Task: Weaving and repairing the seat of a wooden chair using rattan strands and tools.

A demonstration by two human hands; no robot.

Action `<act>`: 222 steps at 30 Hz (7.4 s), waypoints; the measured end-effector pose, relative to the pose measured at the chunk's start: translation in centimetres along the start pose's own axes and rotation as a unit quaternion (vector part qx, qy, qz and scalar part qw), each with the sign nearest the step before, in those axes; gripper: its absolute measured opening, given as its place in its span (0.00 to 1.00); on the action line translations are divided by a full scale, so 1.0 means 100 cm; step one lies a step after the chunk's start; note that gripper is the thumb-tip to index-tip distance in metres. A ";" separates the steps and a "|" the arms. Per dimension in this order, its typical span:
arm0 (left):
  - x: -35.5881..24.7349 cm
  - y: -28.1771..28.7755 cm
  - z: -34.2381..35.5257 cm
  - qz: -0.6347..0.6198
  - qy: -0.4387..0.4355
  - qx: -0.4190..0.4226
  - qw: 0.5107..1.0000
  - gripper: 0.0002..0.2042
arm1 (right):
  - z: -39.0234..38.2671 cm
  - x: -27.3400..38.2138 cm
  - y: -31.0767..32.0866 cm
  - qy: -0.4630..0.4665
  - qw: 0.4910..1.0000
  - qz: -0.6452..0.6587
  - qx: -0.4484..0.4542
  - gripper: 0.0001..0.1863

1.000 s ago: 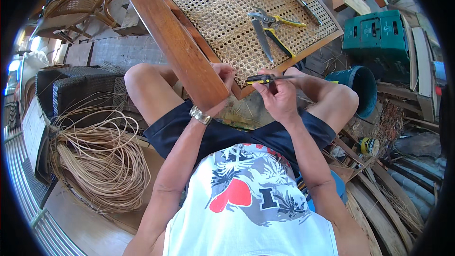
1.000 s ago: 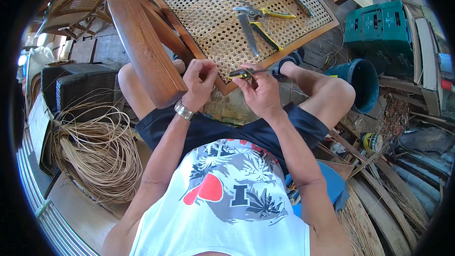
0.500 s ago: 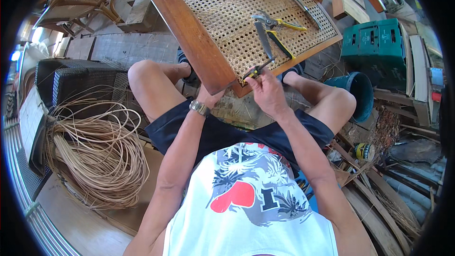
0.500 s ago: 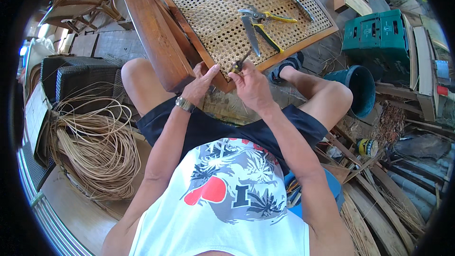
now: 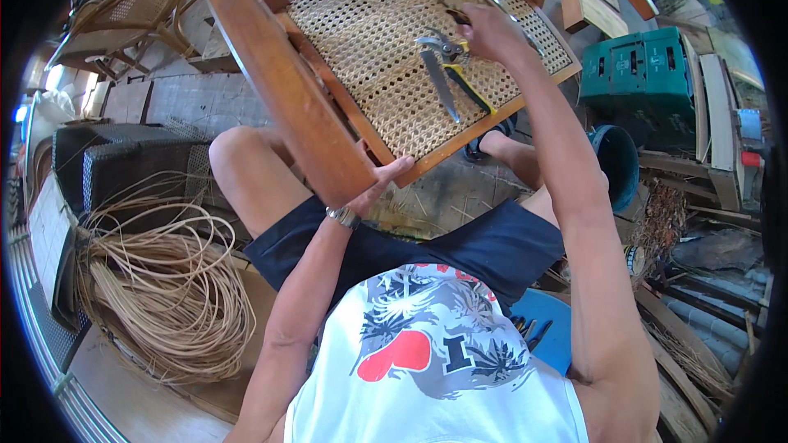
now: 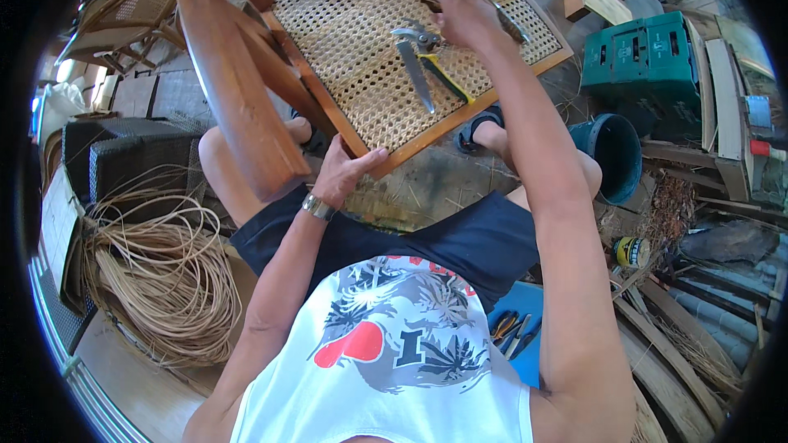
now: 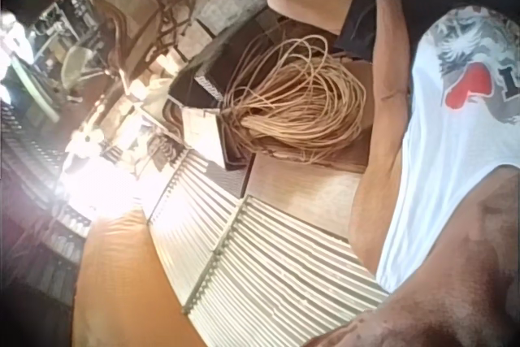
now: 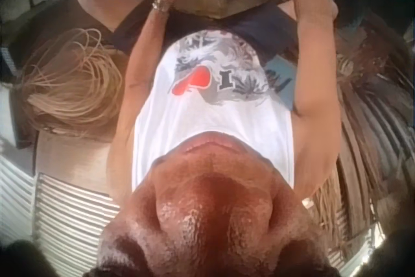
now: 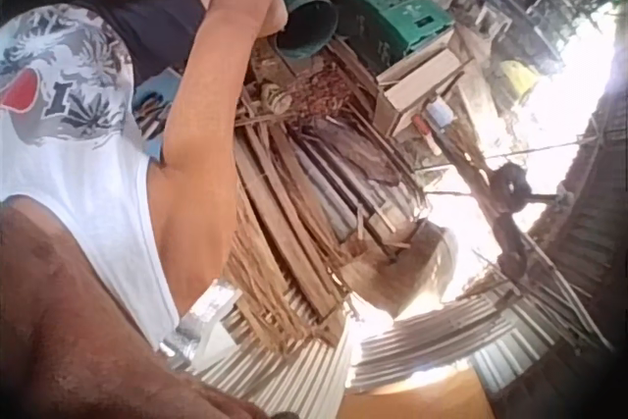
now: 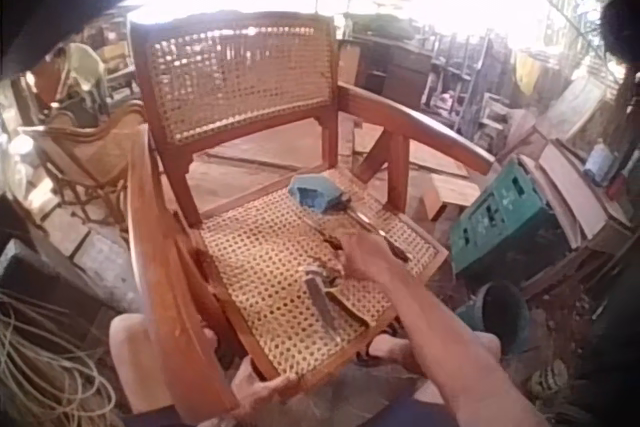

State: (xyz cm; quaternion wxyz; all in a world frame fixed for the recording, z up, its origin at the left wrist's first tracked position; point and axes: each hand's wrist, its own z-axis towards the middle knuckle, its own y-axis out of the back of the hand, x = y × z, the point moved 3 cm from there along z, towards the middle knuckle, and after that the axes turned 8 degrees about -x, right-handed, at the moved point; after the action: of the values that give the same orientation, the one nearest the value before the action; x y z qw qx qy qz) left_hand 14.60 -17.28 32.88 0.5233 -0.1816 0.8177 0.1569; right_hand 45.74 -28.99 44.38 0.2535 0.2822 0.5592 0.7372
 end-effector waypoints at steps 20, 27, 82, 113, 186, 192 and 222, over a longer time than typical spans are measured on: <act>-0.019 -0.010 -0.011 -0.141 0.031 0.012 0.989 0.41 | 0.029 -0.109 -0.034 -0.116 0.990 -0.080 0.024 0.31; 0.016 0.005 -0.003 -0.068 0.013 0.008 0.998 0.35 | -0.049 -0.064 0.039 -0.130 0.971 0.176 -0.100 0.21; 0.016 -0.016 -0.007 -0.135 0.092 0.069 0.984 0.35 | -0.094 -0.029 0.035 0.030 0.974 0.127 -0.183 0.10; -0.004 -0.012 -0.044 -0.161 -0.031 0.120 0.979 0.46 | -0.228 0.081 0.032 -0.219 0.739 0.591 -0.236 0.13; -0.032 -0.012 -0.078 0.121 -0.024 0.169 0.978 0.20 | -0.124 -0.031 0.023 -0.137 0.879 0.458 -0.001 0.05; 0.008 -0.036 -0.108 0.281 0.044 0.256 0.924 0.39 | -0.120 -0.027 0.012 -0.217 0.833 0.500 -0.099 0.04; -0.021 -0.034 -0.098 -0.151 0.243 0.257 0.923 0.25 | -0.083 0.007 -0.001 -0.188 0.793 0.535 -0.221 0.10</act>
State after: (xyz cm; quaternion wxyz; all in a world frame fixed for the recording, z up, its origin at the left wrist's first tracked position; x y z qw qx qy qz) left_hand 9.16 -24.38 38.48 0.3549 -0.1947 0.8947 -0.1886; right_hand 39.43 -34.09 42.56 -0.0260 0.6062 0.0817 0.7907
